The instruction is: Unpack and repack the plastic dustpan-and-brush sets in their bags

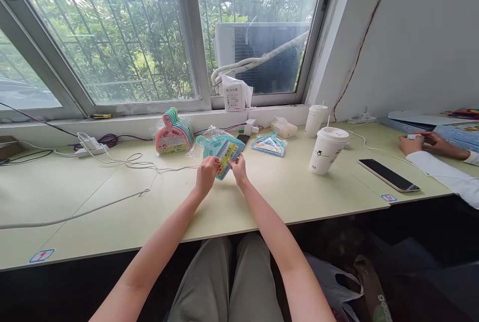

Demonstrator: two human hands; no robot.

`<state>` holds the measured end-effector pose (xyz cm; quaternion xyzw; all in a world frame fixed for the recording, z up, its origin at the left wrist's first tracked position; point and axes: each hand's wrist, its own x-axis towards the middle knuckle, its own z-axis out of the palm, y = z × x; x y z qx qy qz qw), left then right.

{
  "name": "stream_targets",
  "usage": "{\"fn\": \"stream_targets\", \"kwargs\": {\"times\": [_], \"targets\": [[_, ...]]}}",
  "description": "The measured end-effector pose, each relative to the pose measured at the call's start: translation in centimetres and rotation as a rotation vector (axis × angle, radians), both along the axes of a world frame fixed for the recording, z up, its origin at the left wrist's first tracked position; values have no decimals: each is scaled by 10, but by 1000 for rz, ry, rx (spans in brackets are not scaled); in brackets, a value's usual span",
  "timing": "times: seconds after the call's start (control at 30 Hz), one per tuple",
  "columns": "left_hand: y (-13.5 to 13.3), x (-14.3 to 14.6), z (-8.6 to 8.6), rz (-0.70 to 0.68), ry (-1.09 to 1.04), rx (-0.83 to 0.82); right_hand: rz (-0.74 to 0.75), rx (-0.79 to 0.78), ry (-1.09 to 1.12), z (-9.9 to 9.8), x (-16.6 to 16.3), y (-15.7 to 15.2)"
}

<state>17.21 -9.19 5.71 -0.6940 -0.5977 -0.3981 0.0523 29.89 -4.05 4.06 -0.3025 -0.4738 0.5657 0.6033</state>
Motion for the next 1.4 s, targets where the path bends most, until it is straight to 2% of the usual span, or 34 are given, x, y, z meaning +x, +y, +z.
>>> {"fn": "stream_targets", "kwargs": {"times": [0.13, 0.33, 0.43, 0.57, 0.73, 0.9, 1.0, 1.23, 1.4], "targets": [[-1, 2, 1, 53, -143, 13, -2, 6, -10, -1, 0, 0], [3, -3, -1, 187, -264, -88, 4, -15, -37, -3, -3, 0], [3, -3, -2, 237, -236, -34, 19, -54, -32, -7, -4, 2], [-1, 4, -2, 280, -39, 66, 50, -65, -4, -11, -4, 6], [-2, 14, -7, 146, 103, 84, 62, -70, 39, -12, -1, 10], [1, 16, -10, -70, -50, 148, 55, -54, 59, -13, 1, 13], [2, 16, -12, -156, -96, 78, 61, -48, 46, -15, -2, 12], [-1, 17, -14, 92, 27, 76, 242, -18, -54, -20, -10, 5], [5, 12, -14, 186, 11, -60, 270, -70, -71, -19, -8, 7]]}}
